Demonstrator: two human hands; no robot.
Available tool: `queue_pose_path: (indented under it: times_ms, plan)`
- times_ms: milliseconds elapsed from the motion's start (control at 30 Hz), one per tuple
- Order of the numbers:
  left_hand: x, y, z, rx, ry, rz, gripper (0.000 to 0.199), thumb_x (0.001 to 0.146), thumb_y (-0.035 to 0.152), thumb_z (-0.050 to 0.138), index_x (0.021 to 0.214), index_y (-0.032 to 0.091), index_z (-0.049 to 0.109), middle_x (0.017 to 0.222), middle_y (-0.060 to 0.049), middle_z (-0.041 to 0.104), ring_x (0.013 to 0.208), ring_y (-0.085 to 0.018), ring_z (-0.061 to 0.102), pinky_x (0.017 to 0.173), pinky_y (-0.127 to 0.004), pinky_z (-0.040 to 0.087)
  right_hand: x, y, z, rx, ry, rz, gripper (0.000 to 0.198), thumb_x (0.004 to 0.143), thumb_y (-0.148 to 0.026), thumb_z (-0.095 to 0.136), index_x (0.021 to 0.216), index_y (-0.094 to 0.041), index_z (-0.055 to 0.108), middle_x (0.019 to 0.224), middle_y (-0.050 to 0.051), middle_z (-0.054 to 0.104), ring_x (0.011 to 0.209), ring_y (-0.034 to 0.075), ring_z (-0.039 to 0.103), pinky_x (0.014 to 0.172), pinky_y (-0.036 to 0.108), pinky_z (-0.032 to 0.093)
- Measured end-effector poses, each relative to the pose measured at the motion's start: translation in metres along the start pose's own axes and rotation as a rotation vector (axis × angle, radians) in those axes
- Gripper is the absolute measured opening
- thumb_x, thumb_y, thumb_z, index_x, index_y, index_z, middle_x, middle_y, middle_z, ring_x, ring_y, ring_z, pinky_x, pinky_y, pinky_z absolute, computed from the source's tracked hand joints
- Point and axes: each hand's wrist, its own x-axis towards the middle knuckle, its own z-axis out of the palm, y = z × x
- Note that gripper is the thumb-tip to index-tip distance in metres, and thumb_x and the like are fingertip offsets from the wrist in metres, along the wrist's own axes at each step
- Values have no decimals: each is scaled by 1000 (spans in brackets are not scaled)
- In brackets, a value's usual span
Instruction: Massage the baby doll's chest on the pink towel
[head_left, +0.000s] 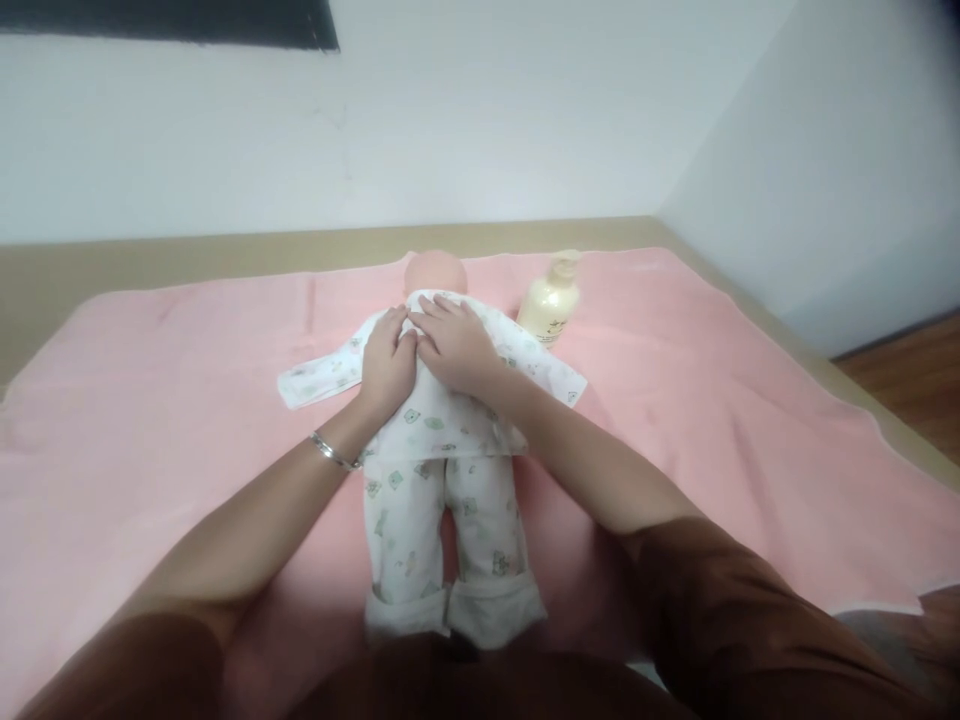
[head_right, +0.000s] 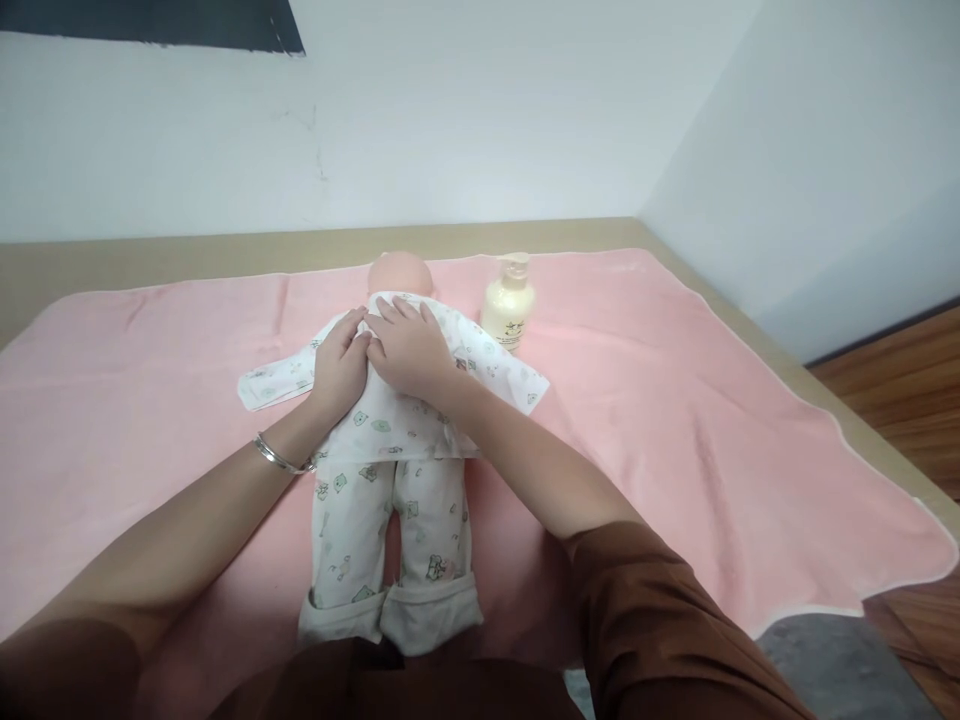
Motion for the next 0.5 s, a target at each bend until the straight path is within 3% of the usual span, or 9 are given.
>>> queue_pose_path:
  times_ms: [167,300,400,500]
  plan:
    - [-1,3,-1,-15,18,-43,49,89,27,46,134,16,62,149,-11,56,143,-26,48,127,-44,32,-1,-2,-23,104,61,11,48,93,-17,40,138,-12,57,157,14,44,147,28,40,123,48,32]
    - [-2,2,-1,-41,22,-74,48,88,28,48,133,20,63,150,-8,56,144,-25,47,127,-44,32,-3,-4,-16,55,144,46,47,93,-16,40,137,-10,57,158,15,44,148,28,39,124,48,31]
    - [-1,1,0,-39,29,-65,47,88,27,48,132,20,63,149,-8,56,143,-25,47,127,-45,31,-4,-5,-5,-52,73,-11,44,98,-20,38,136,-11,57,156,16,46,147,33,39,124,57,28]
    - [-2,3,-1,-46,17,-41,45,90,27,45,130,21,64,144,-7,60,138,-25,53,124,-46,36,-5,-9,-16,-79,-41,-82,41,98,-18,40,133,-12,60,150,15,53,144,35,43,120,59,33]
